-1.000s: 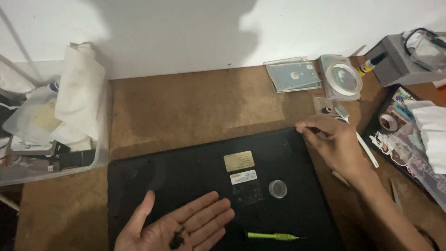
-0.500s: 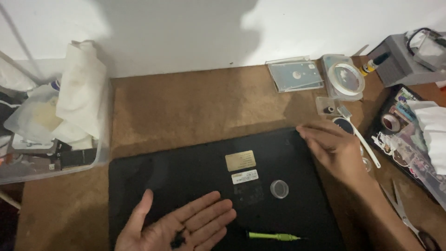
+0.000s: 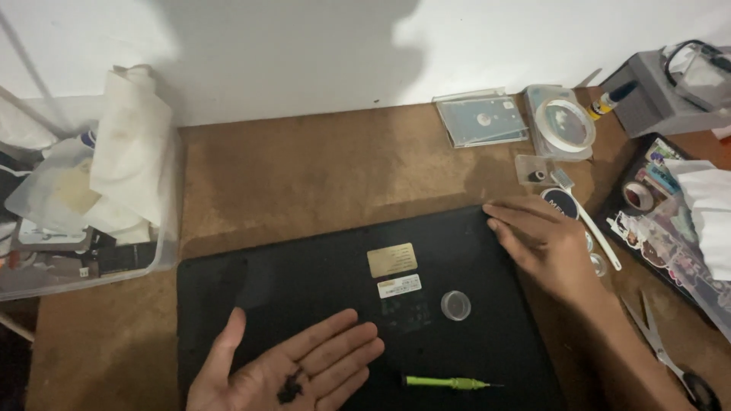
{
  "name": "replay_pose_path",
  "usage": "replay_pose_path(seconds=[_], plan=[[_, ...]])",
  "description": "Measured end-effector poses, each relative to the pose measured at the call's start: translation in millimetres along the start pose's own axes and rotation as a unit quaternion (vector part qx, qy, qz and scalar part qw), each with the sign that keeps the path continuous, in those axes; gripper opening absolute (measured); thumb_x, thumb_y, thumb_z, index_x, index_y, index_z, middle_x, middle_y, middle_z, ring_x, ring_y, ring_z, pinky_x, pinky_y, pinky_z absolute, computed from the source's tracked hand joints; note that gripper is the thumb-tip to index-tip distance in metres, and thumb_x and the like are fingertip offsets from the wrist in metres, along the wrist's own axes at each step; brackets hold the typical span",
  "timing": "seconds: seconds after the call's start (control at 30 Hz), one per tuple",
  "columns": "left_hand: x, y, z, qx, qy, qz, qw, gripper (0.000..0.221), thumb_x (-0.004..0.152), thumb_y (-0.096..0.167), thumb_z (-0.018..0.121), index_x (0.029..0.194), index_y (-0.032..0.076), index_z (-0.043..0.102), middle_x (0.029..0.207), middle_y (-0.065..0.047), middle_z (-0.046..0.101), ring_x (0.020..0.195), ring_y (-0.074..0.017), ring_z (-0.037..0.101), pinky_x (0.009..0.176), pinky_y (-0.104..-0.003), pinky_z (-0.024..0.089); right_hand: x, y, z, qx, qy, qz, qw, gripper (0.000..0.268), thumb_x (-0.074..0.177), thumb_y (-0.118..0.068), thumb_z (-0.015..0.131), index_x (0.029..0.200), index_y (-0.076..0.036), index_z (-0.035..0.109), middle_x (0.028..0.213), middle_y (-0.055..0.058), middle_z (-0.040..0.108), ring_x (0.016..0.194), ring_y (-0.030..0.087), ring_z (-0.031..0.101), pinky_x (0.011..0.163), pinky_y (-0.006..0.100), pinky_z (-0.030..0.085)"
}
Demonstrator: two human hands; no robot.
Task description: Unscrewing and prying open the back cover of a laptop on a workbench.
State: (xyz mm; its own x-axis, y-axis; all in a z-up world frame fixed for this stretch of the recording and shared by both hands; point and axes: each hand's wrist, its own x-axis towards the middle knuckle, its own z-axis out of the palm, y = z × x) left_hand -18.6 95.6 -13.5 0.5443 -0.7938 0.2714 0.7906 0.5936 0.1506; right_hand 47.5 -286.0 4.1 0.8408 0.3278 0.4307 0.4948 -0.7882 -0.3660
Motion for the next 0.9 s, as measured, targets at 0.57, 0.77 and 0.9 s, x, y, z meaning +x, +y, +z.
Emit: replay_pose_path(seconds=[0.57, 0.77, 0.9], plan=[[-2.1, -1.9, -2.8, -0.017, 0.003, 0.004, 1.0, 0.09, 0.109, 0.074, 0.028, 0.162, 0.002, 0.018, 0.17, -0.015, 0.023, 0.16, -0.028, 0.017, 0.133, -0.042, 0.01, 44.8, 30.9, -16.7, 0.03, -0.176, 0.088, 0.98, 0.022, 0.086, -0.004, 0.076, 0.105, -0.005, 0.066, 0.112, 0.01, 0.076, 0.099, 0.02, 0.078, 0.075, 0.023, 0.07], [1.8, -0.9, 0.7, -0.025, 0.013, 0.012, 1.0, 0.089, 0.107, 0.072, 0.03, 0.16, 0.001, 0.024, 0.167, -0.018, 0.028, 0.158, -0.0287, 0.023, 0.132, -0.041, 0.015, 24.9, 16.7, -3.2, 0.059, -0.045, 0.121, 0.99, 0.034, 0.088, -0.006, 0.078, 0.121, -0.007, 0.07, 0.102, 0.004, 0.079, 0.089, 0.012, 0.072, 0.067, 0.025, 0.054], [1.7, -1.8, 0.1, -0.021, 0.003, 0.012, 1.0, 0.09, 0.107, 0.073, 0.028, 0.16, 0.001, 0.021, 0.169, -0.017, 0.026, 0.159, -0.0277, 0.021, 0.133, -0.041, 0.012, 9.6, 18.1, 6.9, 0.01, 0.008, 0.097, 0.995, 0.029, 0.094, -0.01, 0.075, 0.122, -0.008, 0.07, 0.1, 0.001, 0.078, 0.091, 0.01, 0.072, 0.083, 0.024, 0.051]])
